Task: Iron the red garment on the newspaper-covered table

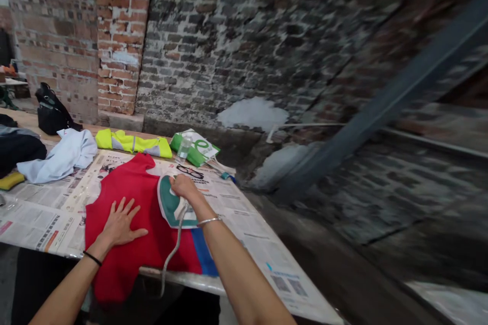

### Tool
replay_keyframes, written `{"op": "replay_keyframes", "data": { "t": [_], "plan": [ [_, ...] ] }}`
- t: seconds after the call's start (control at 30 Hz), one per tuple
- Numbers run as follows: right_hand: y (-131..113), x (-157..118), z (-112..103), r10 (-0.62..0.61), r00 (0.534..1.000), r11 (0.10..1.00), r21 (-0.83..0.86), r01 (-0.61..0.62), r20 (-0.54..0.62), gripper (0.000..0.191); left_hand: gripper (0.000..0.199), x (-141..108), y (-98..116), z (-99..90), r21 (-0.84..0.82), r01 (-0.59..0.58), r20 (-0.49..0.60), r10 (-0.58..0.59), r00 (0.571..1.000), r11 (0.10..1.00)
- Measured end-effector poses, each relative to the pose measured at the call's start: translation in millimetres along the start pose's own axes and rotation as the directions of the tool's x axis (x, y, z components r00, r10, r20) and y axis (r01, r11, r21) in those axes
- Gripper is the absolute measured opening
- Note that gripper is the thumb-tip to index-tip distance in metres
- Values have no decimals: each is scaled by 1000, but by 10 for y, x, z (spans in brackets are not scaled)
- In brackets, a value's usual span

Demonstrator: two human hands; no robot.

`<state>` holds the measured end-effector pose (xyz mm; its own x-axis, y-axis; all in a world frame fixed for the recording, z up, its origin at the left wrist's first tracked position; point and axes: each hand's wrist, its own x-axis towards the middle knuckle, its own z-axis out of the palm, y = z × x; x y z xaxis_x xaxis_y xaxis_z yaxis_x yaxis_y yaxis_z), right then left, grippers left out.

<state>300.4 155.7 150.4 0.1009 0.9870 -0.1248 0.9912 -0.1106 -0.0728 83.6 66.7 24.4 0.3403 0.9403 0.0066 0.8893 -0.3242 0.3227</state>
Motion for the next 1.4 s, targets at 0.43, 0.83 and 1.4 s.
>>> {"op": "replay_keyframes", "data": {
  "t": [0.43, 0.83, 1.4],
  "plan": [
    [271, -624, 227, -12, 999, 1000, 5, 12, 40, 50, 91, 19, -6, 4, 2, -1, 0, 1, 1000, 1000],
    [127, -323, 59, -42, 999, 999, 18, 42, 28, 46, 80, 86, -252, -44, -31, -19, -19, 18, 1000, 999],
    [-970, -379, 40, -272, 962, 960, 71, 270, 16, 49, 63, -274, -851, -301, 180, 176, -192, -141, 971, 968]
  ]
}}
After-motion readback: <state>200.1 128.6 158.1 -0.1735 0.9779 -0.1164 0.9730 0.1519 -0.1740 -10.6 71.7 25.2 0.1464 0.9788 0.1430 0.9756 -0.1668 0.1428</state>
